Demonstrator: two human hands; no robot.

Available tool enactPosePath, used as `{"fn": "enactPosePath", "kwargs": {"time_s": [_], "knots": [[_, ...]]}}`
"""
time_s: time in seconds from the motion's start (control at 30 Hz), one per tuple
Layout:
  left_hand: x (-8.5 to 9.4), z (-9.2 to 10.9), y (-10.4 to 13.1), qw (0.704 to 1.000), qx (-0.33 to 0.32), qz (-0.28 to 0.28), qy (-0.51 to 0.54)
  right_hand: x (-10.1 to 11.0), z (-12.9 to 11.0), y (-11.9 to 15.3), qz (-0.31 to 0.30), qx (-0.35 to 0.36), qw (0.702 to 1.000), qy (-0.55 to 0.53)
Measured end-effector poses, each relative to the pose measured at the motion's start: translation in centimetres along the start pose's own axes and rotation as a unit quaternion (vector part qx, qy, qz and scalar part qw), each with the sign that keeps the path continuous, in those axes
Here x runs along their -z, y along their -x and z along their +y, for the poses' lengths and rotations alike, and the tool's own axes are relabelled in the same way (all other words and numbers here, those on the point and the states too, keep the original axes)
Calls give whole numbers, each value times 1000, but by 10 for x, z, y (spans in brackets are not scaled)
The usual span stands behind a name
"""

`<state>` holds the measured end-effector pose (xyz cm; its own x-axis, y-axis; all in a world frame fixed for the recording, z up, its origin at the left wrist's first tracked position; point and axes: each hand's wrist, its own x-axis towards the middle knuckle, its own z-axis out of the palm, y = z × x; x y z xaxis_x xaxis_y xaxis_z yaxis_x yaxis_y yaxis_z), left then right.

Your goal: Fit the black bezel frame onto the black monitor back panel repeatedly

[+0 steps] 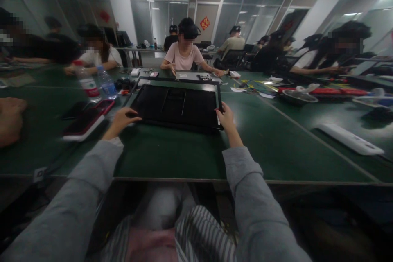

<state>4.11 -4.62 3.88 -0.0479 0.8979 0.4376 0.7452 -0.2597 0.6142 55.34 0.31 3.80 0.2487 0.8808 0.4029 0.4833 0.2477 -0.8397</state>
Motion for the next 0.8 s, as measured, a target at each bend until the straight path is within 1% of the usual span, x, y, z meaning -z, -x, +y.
{"fn": "enactPosePath", "kwargs": {"time_s": [0.1, 0.17, 0.23, 0.33, 0.47, 0.67, 0.8], "knots": [[-3, -11, -1, 1000, 3, -2, -31, -13, 5, 5, 11, 39, 991, 124], [-5, -16, -1, 999, 0, -18, -45, -17, 7, 8, 22, 34, 984, 174], [-7, -19, -1, 998, -7, -28, -54, -20, 8, 9, 24, 19, 979, 200], [-8, -22, -2, 998, -30, -25, -59, -20, 9, 11, 22, 8, 975, 223], [-10, -26, -3, 996, -66, -30, -56, -21, 13, 13, 36, 19, 972, 230], [-10, -29, -4, 995, -70, -38, -65, -23, 18, 12, 39, 26, 969, 243], [-10, -28, -4, 994, -70, -42, -69, -20, 22, 10, 39, 43, 970, 234]]}}
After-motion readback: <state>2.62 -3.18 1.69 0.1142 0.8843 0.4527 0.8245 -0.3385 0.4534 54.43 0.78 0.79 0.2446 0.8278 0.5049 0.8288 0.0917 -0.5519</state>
